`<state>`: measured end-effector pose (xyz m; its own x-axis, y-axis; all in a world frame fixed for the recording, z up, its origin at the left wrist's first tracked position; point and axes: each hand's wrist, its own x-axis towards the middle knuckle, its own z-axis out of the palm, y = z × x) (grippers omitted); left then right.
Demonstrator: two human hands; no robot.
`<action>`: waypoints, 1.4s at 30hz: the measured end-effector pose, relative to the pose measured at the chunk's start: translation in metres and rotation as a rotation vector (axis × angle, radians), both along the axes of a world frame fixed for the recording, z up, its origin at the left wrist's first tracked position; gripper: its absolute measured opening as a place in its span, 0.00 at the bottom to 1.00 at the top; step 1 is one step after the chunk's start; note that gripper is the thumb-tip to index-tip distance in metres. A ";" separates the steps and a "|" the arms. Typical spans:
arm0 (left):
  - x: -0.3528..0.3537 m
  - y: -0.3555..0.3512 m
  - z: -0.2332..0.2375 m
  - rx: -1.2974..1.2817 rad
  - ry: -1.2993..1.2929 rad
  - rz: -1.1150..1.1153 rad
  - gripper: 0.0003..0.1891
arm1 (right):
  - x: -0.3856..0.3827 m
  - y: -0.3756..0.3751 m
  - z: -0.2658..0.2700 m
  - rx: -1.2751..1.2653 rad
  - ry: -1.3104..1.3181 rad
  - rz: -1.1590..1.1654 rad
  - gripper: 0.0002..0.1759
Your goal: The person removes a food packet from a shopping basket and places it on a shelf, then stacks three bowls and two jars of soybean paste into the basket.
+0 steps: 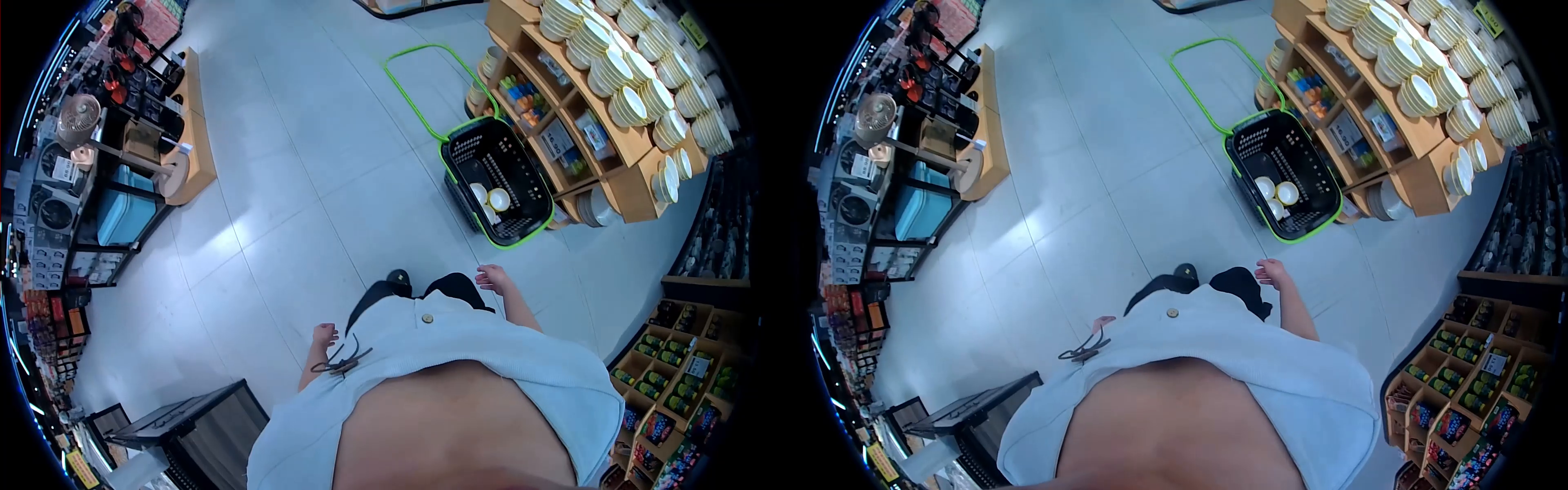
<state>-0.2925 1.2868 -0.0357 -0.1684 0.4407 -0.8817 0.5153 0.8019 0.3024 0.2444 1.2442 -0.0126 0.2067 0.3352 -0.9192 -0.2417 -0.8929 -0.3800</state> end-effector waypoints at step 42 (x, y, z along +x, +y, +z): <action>0.329 1.280 -0.020 0.426 -0.161 -0.544 0.11 | 0.086 0.667 -0.059 -0.150 -0.252 -0.768 0.11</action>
